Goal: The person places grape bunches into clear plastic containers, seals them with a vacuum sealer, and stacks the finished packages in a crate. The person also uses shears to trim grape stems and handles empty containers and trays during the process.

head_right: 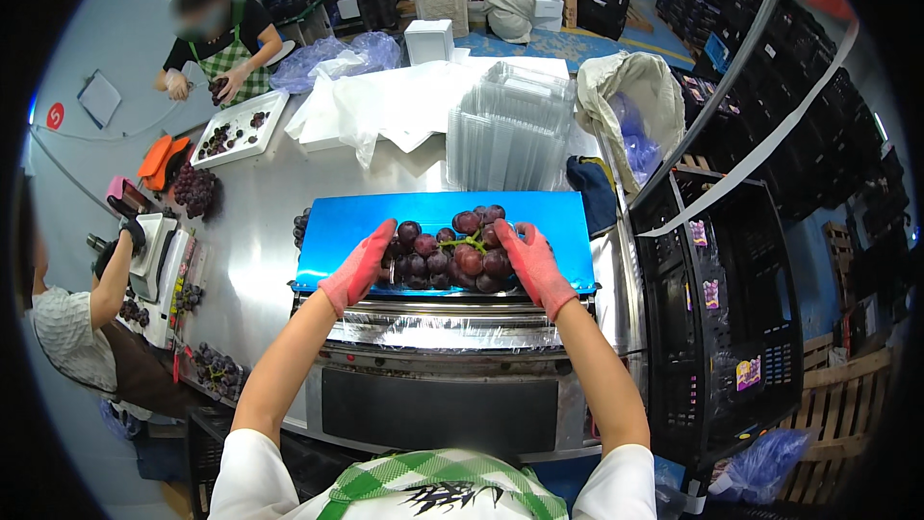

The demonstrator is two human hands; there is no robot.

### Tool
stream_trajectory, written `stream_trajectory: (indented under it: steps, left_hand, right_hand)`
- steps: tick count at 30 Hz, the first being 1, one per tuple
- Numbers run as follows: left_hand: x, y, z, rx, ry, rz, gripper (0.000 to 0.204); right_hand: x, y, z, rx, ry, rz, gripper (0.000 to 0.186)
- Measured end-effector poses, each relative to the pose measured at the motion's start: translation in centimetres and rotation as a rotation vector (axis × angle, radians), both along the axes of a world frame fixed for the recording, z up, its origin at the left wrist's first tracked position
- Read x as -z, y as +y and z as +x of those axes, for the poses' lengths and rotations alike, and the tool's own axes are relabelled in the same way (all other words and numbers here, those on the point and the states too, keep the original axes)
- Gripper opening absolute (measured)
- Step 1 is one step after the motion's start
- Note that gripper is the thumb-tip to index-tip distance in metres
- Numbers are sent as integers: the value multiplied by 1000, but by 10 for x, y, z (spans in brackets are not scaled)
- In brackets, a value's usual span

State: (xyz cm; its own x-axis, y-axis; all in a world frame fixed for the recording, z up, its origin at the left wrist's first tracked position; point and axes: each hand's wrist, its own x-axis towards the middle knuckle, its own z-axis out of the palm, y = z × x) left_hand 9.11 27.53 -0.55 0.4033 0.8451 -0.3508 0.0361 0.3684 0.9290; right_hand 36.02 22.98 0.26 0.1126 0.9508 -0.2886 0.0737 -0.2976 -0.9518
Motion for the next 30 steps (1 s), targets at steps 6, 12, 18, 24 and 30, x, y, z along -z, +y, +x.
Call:
stream_trajectory:
  steps: [6,12,18,24,30]
  left_hand:
    - [-17,-7,-6,-19,35,-66,63]
    - [-42,-59,-20,-284,402,301,61]
    - [-5,-126,-61,-444,1102,694,58]
    - [6,-126,-55,-406,1374,641,53]
    - [11,-125,-54,-320,1371,512,47]
  right_hand:
    - [3,-1,5,28,-56,3,73]
    - [-17,-43,16,177,-296,110,60]
    - [-10,-116,39,190,-1049,222,39]
    - [8,-140,24,187,-1289,0,40]
    - [16,-141,18,187,-1173,16,28]
